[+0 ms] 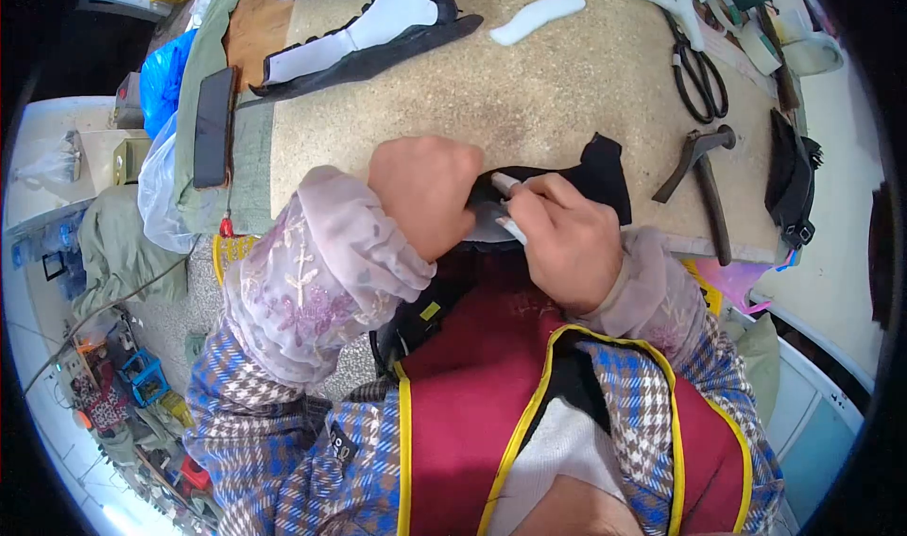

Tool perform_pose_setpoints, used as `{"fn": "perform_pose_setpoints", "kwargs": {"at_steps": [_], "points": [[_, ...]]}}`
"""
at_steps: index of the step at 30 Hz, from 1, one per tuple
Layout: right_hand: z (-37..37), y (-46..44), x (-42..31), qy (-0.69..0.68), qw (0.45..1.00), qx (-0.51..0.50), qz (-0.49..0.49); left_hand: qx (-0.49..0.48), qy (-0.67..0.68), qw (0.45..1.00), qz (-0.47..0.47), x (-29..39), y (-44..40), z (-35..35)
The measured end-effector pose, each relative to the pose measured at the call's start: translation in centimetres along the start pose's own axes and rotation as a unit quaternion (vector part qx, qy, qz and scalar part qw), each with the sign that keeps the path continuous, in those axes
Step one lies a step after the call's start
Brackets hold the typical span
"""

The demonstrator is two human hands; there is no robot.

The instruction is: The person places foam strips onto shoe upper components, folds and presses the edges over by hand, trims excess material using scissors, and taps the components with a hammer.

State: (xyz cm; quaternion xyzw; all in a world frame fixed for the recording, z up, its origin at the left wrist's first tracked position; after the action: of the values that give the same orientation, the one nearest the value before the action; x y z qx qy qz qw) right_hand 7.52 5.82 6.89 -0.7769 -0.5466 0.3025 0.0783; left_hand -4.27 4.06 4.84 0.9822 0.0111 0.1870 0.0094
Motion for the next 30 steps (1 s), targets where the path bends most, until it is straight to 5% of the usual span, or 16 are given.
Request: {"fn": "perform_pose_setpoints", "kwargs": {"at_steps": [10, 13, 19, 25, 30], "points": [[0.1, -0.3, 0.0, 0.015, 1.0, -0.009, -0.016, 0.048, 0.076, 0.996, 0.027, -0.8, -0.2, 0.2], [0.9, -0.2, 0.1, 0.044, 0.993, -0.108, -0.004, 0.066, 0.094, 0.993, 0.016, -1.7, 0.6, -0.3], [0.8, -0.4, -0.1, -0.041, 0.996, -0.043, -0.069, 0.091, 0.054, 0.994, 0.009, -1.3, 1.1, -0.9], [1.6, -0.8, 0.2, -0.005, 0.99, -0.144, -0.002, 0.121, 0.137, 0.983, 0.007, -2.6, 1.7, -0.2], [1.2, -1.0, -0.4, -0.049, 0.992, -0.09, -0.078, 0.1, 0.076, 0.992, 0.013, -1.7, 2.0, -0.6]]}}
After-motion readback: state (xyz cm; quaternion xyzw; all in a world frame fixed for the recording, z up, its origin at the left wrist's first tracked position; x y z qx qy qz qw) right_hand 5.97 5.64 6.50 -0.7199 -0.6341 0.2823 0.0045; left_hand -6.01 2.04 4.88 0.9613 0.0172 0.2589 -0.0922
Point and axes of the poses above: each hand's wrist, its own y-axis away from the middle knuckle, its own z-axis out of the palm, x = y × z, the point moved 7 cm from there along -y, towards the middle knuckle, and after that the axes turned 7 degrees about x, right-handed, at the moved point
